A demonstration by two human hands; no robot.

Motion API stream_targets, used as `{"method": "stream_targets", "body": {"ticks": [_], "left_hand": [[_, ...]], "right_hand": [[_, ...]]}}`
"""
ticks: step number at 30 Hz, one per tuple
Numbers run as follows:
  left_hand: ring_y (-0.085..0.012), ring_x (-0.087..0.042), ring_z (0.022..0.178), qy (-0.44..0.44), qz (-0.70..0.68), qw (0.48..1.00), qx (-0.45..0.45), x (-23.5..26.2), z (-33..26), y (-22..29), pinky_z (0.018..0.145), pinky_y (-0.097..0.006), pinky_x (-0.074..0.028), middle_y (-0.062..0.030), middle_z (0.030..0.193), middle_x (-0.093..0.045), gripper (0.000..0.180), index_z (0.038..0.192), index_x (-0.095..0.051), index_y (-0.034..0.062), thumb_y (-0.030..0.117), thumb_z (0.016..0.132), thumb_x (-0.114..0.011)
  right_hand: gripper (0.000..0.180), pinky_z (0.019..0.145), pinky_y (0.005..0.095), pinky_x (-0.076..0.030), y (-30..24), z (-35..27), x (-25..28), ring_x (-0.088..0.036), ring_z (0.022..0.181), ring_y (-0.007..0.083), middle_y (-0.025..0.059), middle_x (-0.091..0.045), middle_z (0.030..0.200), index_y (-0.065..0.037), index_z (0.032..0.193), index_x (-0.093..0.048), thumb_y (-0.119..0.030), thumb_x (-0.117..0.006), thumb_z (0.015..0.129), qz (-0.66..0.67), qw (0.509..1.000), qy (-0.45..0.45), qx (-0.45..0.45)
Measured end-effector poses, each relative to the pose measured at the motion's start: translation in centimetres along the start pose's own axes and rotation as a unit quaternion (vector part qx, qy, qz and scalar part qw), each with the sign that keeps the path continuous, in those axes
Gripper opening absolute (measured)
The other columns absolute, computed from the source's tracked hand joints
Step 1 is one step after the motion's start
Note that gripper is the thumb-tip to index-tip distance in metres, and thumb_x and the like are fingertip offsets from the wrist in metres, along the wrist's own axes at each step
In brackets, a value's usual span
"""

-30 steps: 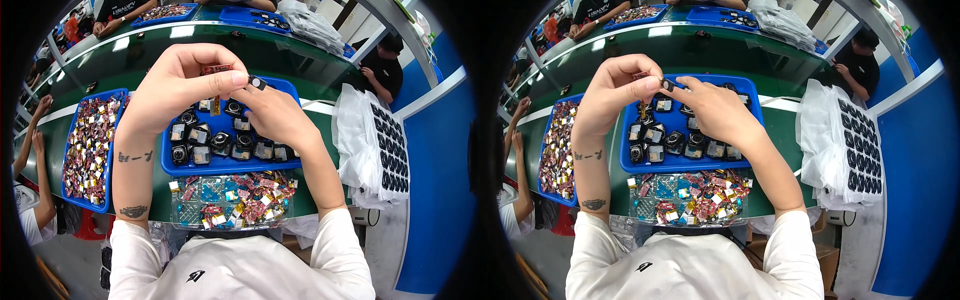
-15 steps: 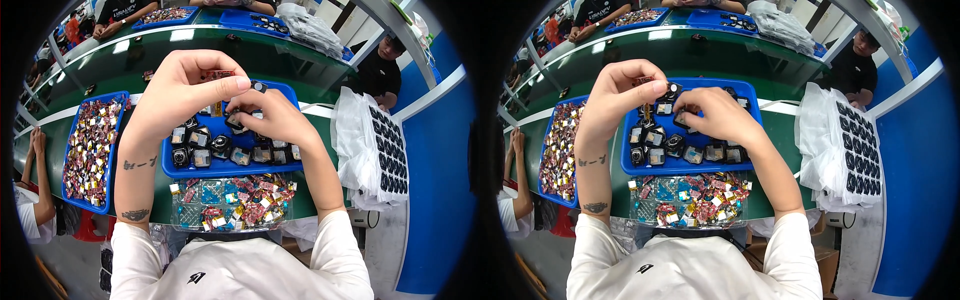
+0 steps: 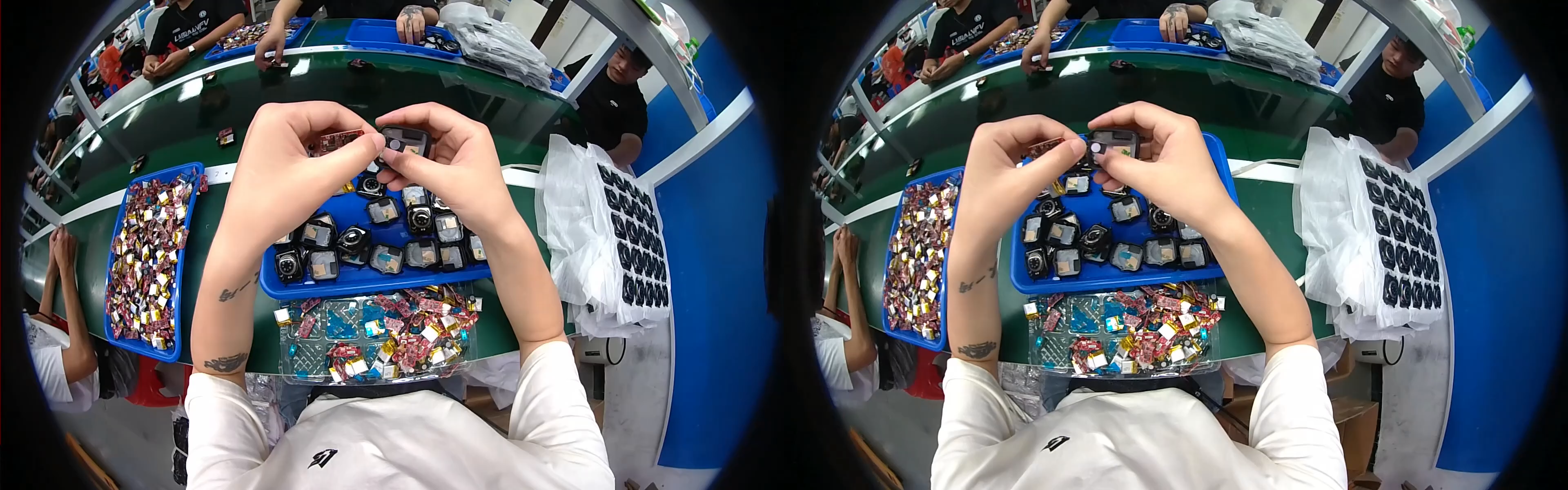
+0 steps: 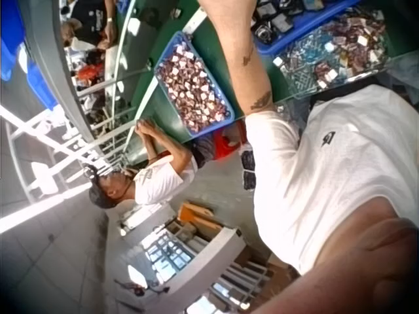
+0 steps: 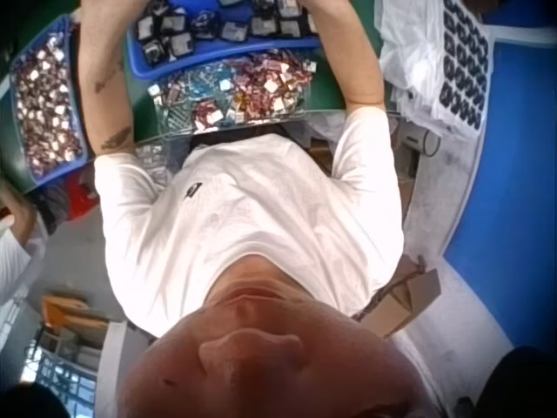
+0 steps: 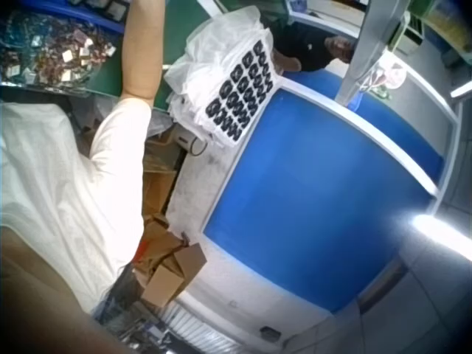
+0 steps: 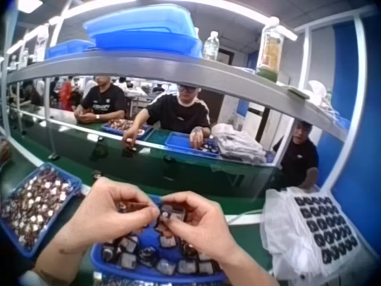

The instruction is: Assemble small camera lens modules into their housings on a production line.

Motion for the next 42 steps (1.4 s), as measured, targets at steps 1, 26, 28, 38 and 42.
{"method": "stream_targets", "body": {"ticks": [1,26,28,38,42], "left_hand": [[-0.0039,-0.056,0.067,0.016,0.035,0.999,-0.009,0.0,-0.1,0.1,0.059,-0.018,-0.043,-0.0022,0.073,-0.065,0.013,0.083,-0.067,-0.0039,0.009,0.081,-0.067],[-0.0087,-0.063,0.061,0.072,0.084,0.993,-0.037,-1.0,-0.4,-0.2,0.054,-0.019,-0.048,-0.0064,0.067,-0.065,0.013,0.082,-0.067,-0.0071,0.006,0.081,-0.064],[-0.0084,-0.063,0.061,0.075,0.09,0.992,-0.039,-1.0,-0.4,-0.2,0.054,-0.019,-0.048,-0.0063,0.067,-0.065,0.013,0.082,-0.067,-0.0071,0.006,0.081,-0.064],[-0.0057,-0.061,0.063,0.085,0.143,0.985,-0.047,-1.1,-0.6,0.0,0.053,-0.018,-0.044,-0.0049,0.066,-0.065,0.014,0.083,-0.067,-0.0065,0.007,0.08,-0.064],[-0.0061,-0.062,0.066,0.074,0.13,0.988,-0.019,-1.0,-0.7,0.4,0.056,-0.018,-0.046,-0.0047,0.069,-0.066,0.013,0.084,-0.068,-0.0054,0.007,0.08,-0.066]], "right_hand": [[0.026,0.067,0.023,-0.056,0.1,-0.1,-0.2,-0.066,0.075,0.0139,0.0104,-0.064,0.092,0.005,0.108,-0.057,0.005,-0.058,0.082,0.007,1.0,-0.001,-0.008],[0.029,0.063,0.0199,-0.053,-0.4,-1.0,-1.3,-0.066,0.078,0.0104,0.0104,-0.066,0.094,0.005,0.115,-0.058,-0.002,-0.057,0.086,-0.069,0.997,0.015,0.027],[0.029,0.066,0.0214,-0.054,-0.5,-1.1,-1.4,-0.066,0.08,0.0119,0.0118,-0.066,0.095,0.005,0.116,-0.057,-0.002,-0.053,0.088,-0.066,0.997,0.01,0.037],[0.029,0.073,0.0254,-0.056,-0.5,-1.0,-1.6,-0.066,0.085,0.0157,0.0145,-0.066,0.097,0.006,0.116,-0.057,-0.001,-0.046,0.091,-0.046,0.997,0.018,0.056],[0.027,0.073,0.0248,-0.055,-0.7,-1.0,-1.1,-0.065,0.083,0.0136,0.0121,-0.067,0.096,0.003,0.115,-0.059,0.0,-0.048,0.09,-0.095,0.99,0.042,0.093]]}}
Point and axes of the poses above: each hand's wrist, its own z-axis towards the middle knuckle, its own x-axis out of the back of the hand, y = z × x, the point moved 6 cm from there along z, towards the middle knuckle
